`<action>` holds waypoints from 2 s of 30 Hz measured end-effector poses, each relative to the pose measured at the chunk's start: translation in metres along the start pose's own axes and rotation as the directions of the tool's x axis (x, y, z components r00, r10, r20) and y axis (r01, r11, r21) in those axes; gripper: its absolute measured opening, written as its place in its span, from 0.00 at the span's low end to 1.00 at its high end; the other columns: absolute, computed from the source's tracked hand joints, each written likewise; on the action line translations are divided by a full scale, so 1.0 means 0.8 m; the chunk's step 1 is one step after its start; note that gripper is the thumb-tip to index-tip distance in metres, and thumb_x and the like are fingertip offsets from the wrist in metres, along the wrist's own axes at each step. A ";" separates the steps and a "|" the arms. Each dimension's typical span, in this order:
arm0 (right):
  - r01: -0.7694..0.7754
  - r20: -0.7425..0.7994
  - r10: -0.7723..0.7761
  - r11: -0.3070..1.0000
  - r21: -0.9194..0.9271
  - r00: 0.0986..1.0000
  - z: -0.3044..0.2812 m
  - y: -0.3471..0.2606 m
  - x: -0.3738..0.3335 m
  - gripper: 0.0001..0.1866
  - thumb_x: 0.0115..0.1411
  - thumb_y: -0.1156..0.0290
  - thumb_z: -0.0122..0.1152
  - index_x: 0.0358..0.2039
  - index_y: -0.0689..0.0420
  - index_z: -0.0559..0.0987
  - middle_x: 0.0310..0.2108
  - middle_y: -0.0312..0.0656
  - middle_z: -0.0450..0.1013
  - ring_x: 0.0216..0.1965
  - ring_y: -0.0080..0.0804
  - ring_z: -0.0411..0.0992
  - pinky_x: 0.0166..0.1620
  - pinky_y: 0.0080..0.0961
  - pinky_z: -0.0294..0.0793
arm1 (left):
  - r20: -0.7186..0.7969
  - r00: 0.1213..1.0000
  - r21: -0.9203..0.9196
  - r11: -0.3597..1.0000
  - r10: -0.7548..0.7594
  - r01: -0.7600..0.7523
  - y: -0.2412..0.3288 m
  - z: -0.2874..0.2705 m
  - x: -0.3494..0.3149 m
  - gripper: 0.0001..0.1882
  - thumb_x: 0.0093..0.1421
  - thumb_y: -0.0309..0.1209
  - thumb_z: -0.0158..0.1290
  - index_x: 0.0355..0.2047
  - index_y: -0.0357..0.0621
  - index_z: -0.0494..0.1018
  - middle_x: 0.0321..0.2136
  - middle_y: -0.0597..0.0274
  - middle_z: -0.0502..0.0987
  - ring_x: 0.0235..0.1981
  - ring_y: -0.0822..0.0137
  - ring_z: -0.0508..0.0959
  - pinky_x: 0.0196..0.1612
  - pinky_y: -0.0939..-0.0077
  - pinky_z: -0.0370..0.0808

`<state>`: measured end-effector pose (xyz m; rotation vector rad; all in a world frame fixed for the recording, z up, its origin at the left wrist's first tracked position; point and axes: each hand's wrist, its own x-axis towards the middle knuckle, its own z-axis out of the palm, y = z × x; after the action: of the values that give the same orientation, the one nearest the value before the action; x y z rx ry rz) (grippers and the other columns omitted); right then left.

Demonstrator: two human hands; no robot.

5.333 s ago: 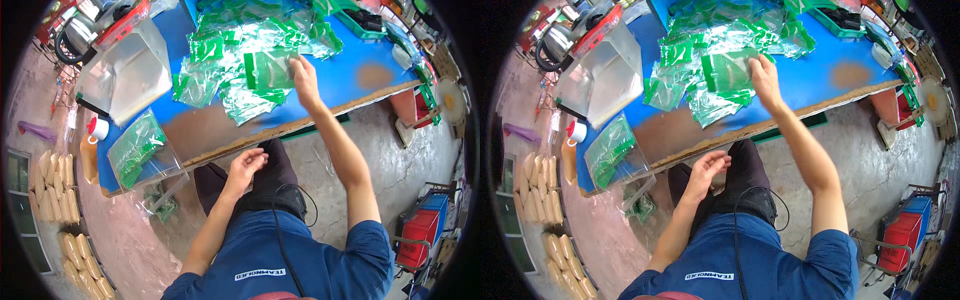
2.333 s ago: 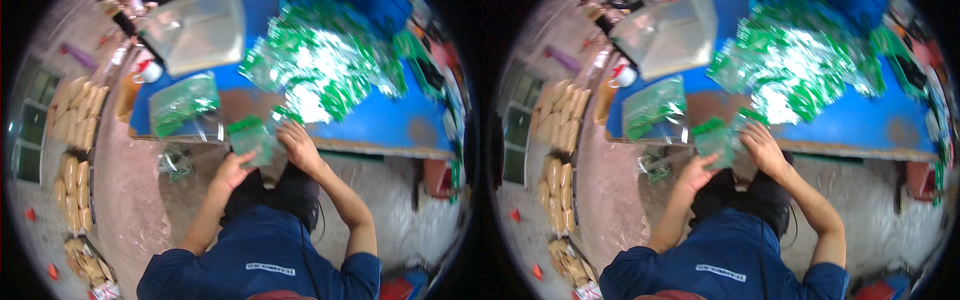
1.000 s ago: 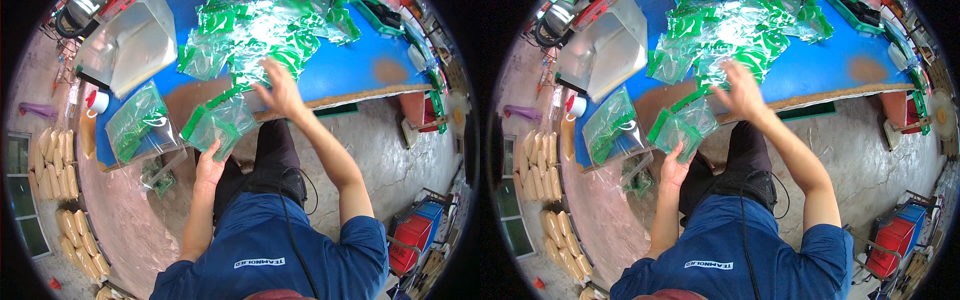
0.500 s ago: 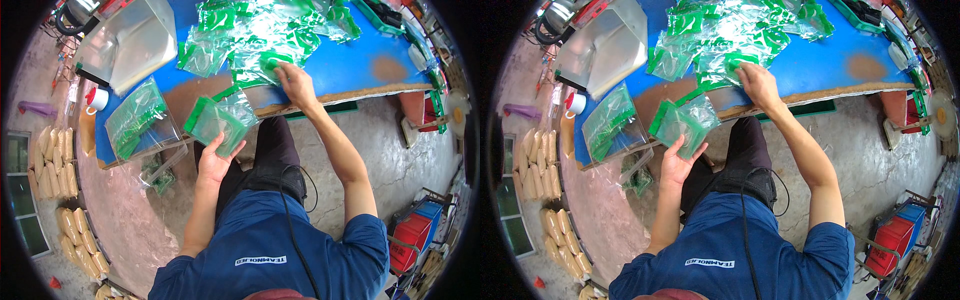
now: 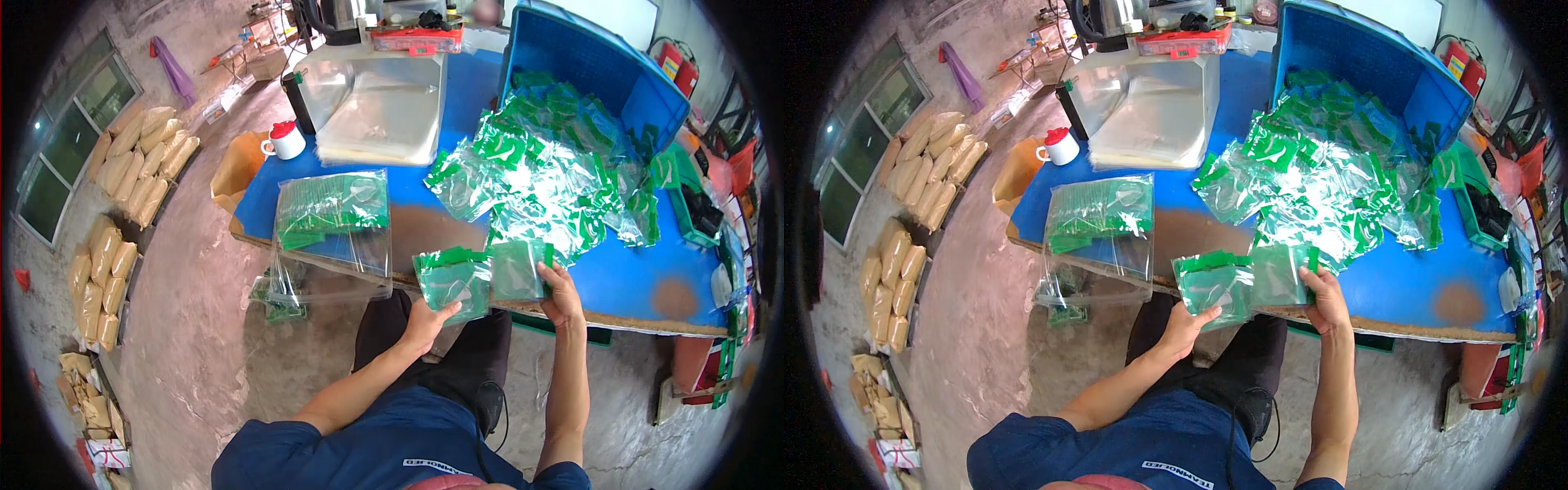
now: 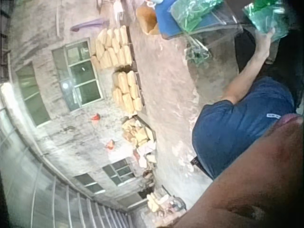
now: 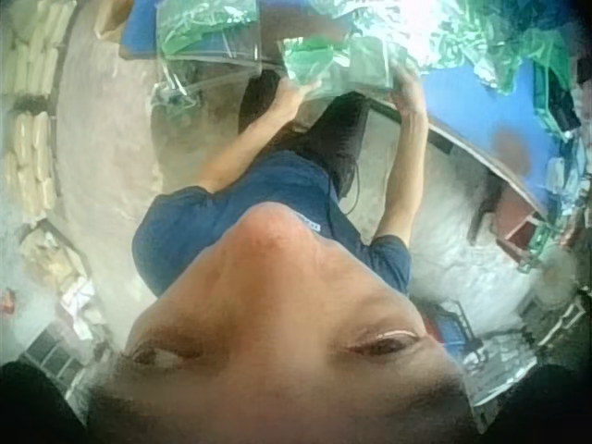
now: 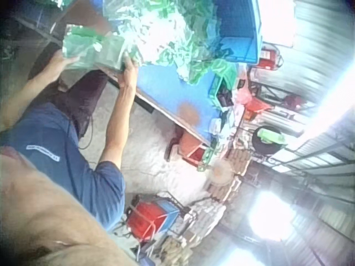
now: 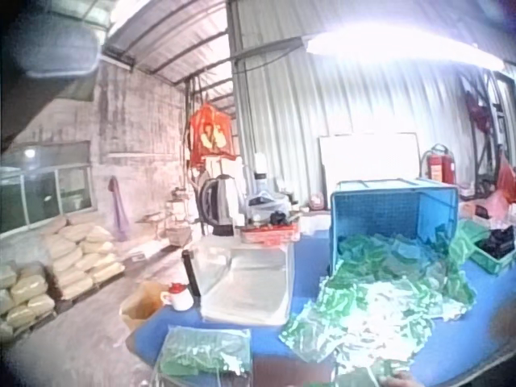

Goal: Sorting and packaging green plastic pouches into larger clear bags.

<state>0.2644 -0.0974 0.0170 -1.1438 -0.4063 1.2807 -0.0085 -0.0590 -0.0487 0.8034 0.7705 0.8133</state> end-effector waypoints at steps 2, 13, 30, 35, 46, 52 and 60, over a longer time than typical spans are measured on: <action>-0.020 0.183 0.031 0.998 -0.061 0.983 0.038 -0.017 -0.017 0.18 0.62 0.72 0.62 0.52 0.61 0.74 0.44 0.38 0.77 0.43 0.27 0.76 0.47 0.28 0.76 | 0.026 0.999 0.070 0.997 0.037 -0.038 0.003 -0.002 -0.010 0.23 0.60 0.22 0.60 0.56 0.38 0.69 0.50 0.60 0.75 0.50 0.68 0.75 0.56 0.69 0.69; 0.579 0.643 0.118 0.337 -0.743 0.757 0.099 0.003 0.005 0.18 0.52 0.65 0.68 0.38 0.64 0.79 0.27 0.47 0.75 0.31 0.34 0.74 0.38 0.34 0.72 | 0.285 0.927 -0.200 0.931 -0.243 0.306 0.022 -0.044 -0.013 0.37 0.64 0.62 0.45 0.60 0.44 0.65 0.53 0.63 0.75 0.55 0.63 0.75 0.56 0.58 0.73; 0.062 0.162 -0.584 -0.187 -0.980 0.795 -0.102 -0.063 0.151 0.36 0.45 0.47 0.74 0.49 0.58 0.77 0.43 0.54 0.77 0.46 0.50 0.76 0.48 0.41 0.75 | 0.237 0.939 -0.005 0.966 -0.249 0.257 0.034 -0.016 -0.018 0.26 0.62 0.27 0.58 0.60 0.38 0.65 0.53 0.59 0.74 0.52 0.63 0.76 0.56 0.64 0.74; 0.086 0.184 -0.571 -0.195 -0.977 0.800 -0.072 -0.068 0.148 0.34 0.44 0.43 0.74 0.42 0.60 0.79 0.34 0.52 0.78 0.41 0.51 0.77 0.43 0.40 0.75 | 0.163 0.954 -0.071 0.962 -0.251 0.265 0.016 -0.040 -0.009 0.24 0.64 0.29 0.56 0.59 0.39 0.65 0.53 0.57 0.74 0.53 0.58 0.76 0.52 0.59 0.77; 0.483 -0.222 -0.638 0.728 -0.486 0.738 0.087 0.093 -0.038 0.19 0.71 0.61 0.51 0.50 0.65 0.74 0.43 0.41 0.75 0.44 0.25 0.69 0.49 0.26 0.70 | 0.468 0.844 -0.573 0.637 -0.261 0.515 0.019 0.005 -0.016 0.27 0.63 0.29 0.57 0.61 0.46 0.64 0.59 0.55 0.70 0.62 0.55 0.68 0.67 0.48 0.60; 0.312 -0.193 -0.268 0.915 0.256 0.944 0.107 0.134 -0.070 0.12 0.69 0.66 0.55 0.47 0.61 0.77 0.41 0.35 0.76 0.41 0.21 0.70 0.45 0.22 0.70 | 0.255 0.941 -0.498 0.805 -0.221 0.324 0.008 -0.006 -0.030 0.27 0.64 0.27 0.56 0.62 0.43 0.62 0.59 0.58 0.70 0.60 0.57 0.69 0.65 0.56 0.65; 0.203 0.199 -0.132 0.897 -0.393 0.971 0.098 0.106 -0.064 0.18 0.68 0.60 0.56 0.39 0.66 0.79 0.28 0.35 0.74 0.29 0.21 0.70 0.33 0.23 0.71 | 0.048 0.999 -0.110 0.994 0.025 -0.020 0.029 -0.035 -0.026 0.25 0.62 0.25 0.58 0.58 0.37 0.66 0.52 0.60 0.74 0.53 0.65 0.74 0.58 0.64 0.70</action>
<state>0.1416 -0.1197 -0.0026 -1.3206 -0.9175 1.1711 -0.0489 -0.0580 -0.0368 0.7325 0.6678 0.8457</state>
